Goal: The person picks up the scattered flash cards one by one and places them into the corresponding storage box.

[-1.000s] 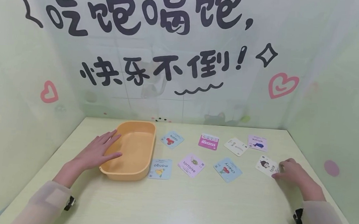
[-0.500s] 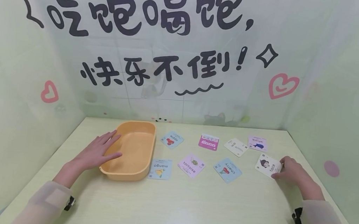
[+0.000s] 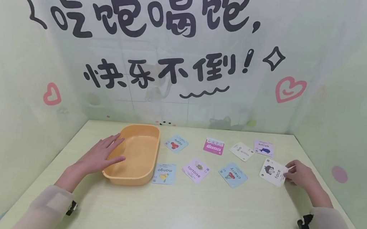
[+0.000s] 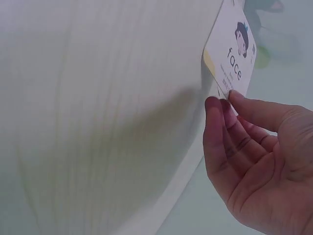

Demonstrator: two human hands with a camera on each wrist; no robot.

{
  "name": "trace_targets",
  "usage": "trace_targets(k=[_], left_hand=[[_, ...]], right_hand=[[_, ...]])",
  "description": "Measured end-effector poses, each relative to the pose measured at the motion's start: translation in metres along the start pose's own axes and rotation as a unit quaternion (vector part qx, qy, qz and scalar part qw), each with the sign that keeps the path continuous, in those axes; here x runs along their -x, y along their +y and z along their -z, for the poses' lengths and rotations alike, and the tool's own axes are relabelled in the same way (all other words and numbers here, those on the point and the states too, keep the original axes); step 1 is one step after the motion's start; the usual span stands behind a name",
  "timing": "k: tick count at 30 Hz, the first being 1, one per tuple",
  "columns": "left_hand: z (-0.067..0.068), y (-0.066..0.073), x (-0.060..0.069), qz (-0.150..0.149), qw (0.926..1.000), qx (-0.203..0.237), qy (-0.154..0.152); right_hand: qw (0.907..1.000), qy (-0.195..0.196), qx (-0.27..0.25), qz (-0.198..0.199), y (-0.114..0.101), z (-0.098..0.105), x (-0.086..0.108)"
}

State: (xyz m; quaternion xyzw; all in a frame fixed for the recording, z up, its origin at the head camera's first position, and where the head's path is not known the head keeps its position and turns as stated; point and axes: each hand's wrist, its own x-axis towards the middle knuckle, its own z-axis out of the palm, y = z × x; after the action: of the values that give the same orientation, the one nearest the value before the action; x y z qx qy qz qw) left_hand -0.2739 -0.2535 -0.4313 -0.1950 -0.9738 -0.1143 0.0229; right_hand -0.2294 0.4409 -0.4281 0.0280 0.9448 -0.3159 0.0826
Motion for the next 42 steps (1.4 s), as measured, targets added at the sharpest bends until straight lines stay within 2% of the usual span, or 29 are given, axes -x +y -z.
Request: trace_targets(k=[6,15,27,42], left_hand=[[0.000,0.001,0.000,-0.001,1.0000,0.002,0.003],[0.000,0.001,0.001,-0.003,1.0000,0.000,0.002],[0.001,0.001,0.001,-0.006,1.0000,-0.006,0.004],[0.001,0.002,0.001,-0.003,1.0000,-0.007,0.002]], right_hand=[[0.9976,-0.030,-0.062,0.006,0.003,0.003,0.002],[0.9943,-0.045,-0.095,0.013,0.000,0.010,0.003],[0.9944,-0.031,-0.097,0.031,-0.018,0.022,-0.001],[0.9945,-0.019,-0.088,0.052,-0.053,0.033,-0.020]])
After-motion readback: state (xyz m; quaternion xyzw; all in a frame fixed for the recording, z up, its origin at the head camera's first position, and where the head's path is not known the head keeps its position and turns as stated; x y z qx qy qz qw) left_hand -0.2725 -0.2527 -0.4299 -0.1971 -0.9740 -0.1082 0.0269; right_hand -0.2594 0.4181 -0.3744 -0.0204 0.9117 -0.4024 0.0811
